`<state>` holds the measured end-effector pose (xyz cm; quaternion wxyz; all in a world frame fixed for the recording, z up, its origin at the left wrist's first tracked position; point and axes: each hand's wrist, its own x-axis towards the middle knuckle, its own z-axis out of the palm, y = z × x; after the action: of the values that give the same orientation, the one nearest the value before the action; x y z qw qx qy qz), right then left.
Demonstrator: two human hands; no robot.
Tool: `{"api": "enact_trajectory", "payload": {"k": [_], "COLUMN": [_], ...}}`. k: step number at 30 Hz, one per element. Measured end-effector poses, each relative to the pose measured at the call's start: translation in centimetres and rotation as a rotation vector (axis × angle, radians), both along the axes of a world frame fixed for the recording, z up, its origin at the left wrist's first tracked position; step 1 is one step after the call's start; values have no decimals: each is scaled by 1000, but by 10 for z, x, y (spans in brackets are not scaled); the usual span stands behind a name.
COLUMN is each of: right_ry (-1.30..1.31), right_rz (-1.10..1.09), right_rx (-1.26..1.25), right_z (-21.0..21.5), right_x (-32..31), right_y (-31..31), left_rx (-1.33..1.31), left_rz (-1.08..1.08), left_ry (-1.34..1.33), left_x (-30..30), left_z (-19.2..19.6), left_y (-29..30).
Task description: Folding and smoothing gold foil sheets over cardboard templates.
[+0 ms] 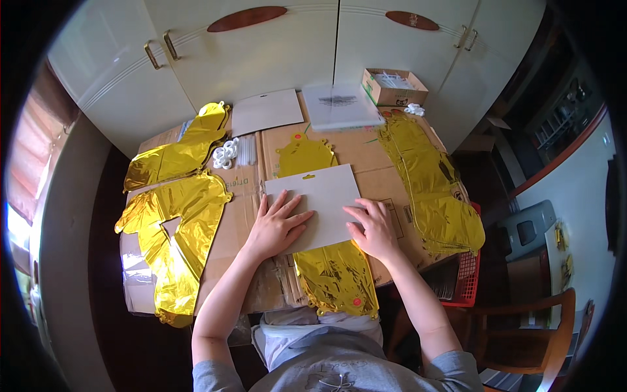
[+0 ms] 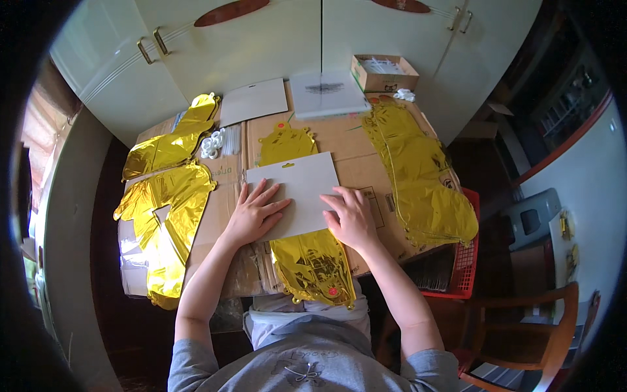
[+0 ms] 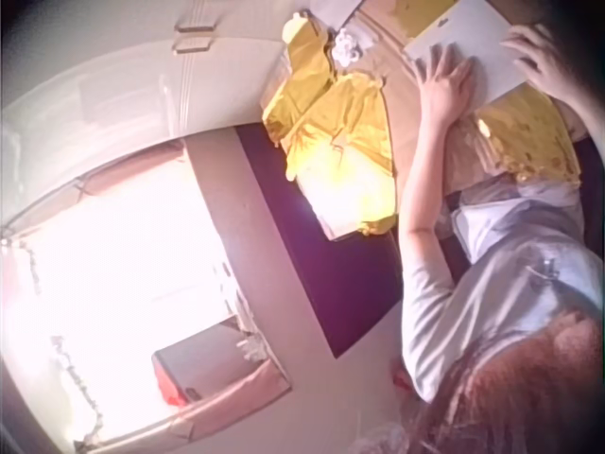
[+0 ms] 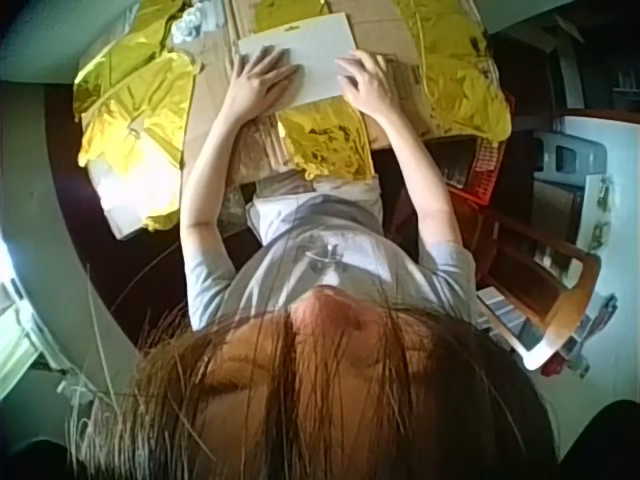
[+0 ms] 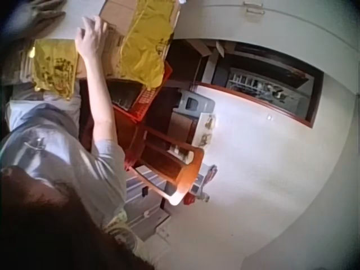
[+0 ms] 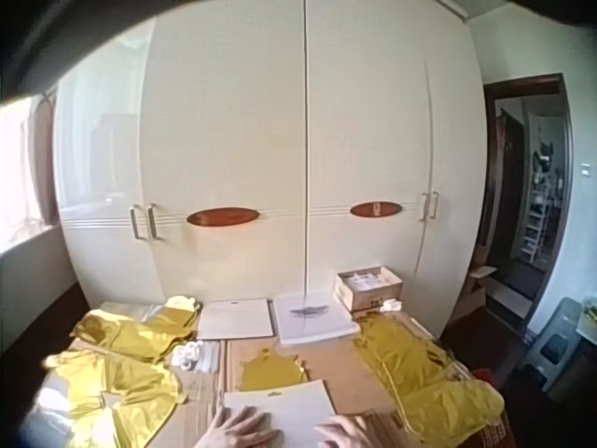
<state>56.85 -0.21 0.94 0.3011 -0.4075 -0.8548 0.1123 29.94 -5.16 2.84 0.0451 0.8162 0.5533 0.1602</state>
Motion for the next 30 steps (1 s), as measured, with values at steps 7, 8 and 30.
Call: {"api": "enact_trajectory", "payload": {"k": [7,8,30], "right_ry": [-10,-6,-20], "right_rz": [6,6,90], "right_rx": [-27,-29,-100], "right_z": [-2,-2,1], "right_x": [0,0,7], "right_y": [1,1,10], "left_rx": [23,22,-94], "left_rz": [1,1,-15], "left_ry": [4,5,56], "left_x": [1,1,0], "left_z": [-1,-1,7], "left_y": [1,1,0]}}
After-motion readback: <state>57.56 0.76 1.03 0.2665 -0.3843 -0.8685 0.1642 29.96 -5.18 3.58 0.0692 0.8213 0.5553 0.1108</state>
